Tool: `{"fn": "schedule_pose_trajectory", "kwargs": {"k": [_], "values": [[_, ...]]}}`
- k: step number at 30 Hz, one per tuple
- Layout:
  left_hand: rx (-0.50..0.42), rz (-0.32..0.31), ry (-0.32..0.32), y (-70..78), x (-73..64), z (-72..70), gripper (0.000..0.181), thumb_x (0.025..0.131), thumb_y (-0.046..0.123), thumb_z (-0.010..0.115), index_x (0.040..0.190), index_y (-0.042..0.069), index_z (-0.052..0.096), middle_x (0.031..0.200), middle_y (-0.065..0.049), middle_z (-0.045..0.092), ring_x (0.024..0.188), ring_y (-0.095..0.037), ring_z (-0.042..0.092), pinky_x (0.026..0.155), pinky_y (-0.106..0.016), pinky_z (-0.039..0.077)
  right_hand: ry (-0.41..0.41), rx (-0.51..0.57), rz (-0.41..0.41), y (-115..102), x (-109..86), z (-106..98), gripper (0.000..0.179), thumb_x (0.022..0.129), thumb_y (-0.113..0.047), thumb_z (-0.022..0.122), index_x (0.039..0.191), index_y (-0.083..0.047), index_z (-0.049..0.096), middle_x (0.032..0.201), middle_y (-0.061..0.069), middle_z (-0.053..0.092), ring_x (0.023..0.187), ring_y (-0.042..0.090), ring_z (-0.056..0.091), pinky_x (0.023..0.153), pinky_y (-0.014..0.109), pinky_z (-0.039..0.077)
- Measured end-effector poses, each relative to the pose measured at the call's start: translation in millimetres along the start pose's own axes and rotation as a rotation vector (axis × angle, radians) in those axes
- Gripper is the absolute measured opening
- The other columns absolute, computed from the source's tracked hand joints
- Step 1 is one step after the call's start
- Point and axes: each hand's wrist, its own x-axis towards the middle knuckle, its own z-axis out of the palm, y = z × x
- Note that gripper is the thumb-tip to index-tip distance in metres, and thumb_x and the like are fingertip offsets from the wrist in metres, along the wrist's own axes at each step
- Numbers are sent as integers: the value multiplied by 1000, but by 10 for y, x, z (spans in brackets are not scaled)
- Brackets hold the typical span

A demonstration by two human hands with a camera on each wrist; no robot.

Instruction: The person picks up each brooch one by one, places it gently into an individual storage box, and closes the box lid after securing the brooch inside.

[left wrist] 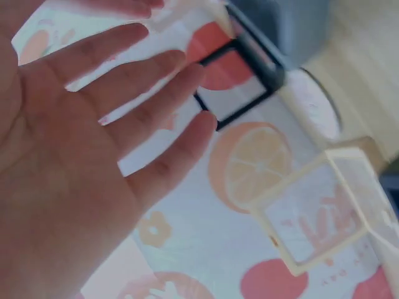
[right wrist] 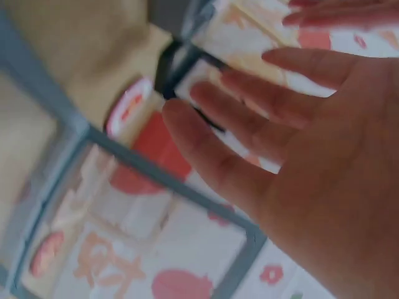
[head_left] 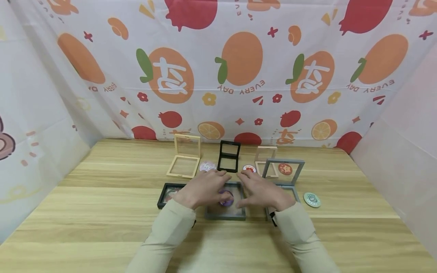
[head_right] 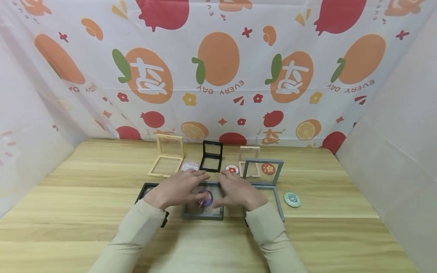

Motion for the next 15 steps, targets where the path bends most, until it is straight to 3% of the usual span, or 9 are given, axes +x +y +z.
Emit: {"fn": "schedule_pose_trajectory", "kwargs": {"k": [2, 4, 9, 12, 15], "values": [[-5, 74, 48, 43, 43, -7, 40, 92, 33, 76, 119, 3, 71, 111, -12, 73, 87, -20, 69, 80, -41, 58, 37, 7, -20, 57, -45, -75, 76, 89, -31, 80, 149, 2, 45, 154, 23, 41, 142, 39, 37, 111, 57, 37], [-21, 123, 67, 88, 87, 4, 35, 92, 30, 76, 114, 3, 73, 103, -8, 74, 77, -14, 67, 73, -36, 58, 67, 6, -45, 121, -79, -127, 62, 91, -28, 78, 141, 2, 55, 144, 21, 53, 132, 38, 51, 104, 54, 44], [-9, 156, 74, 197, 182, 88, 34, 94, 30, 75, 115, 3, 74, 109, -8, 75, 85, -15, 70, 77, -31, 57, 126, 14, -90, 268, -134, -193, 42, 91, -21, 78, 123, 4, 67, 118, 16, 68, 101, 31, 66, 86, 43, 56], [-5, 148, 66, 266, 224, 143, 34, 95, 31, 73, 116, 4, 74, 111, -8, 74, 92, -16, 72, 81, -30, 57, 141, 32, -102, 334, -180, -215, 38, 90, -18, 78, 119, 5, 69, 110, 14, 70, 94, 27, 66, 81, 39, 57], [-11, 137, 45, 340, 259, 173, 33, 96, 31, 72, 116, 6, 75, 108, -5, 75, 87, -11, 71, 80, -27, 56, 137, 52, -104, 388, -225, -229, 36, 91, -16, 78, 117, 6, 69, 106, 14, 71, 90, 22, 66, 78, 36, 57]]}}
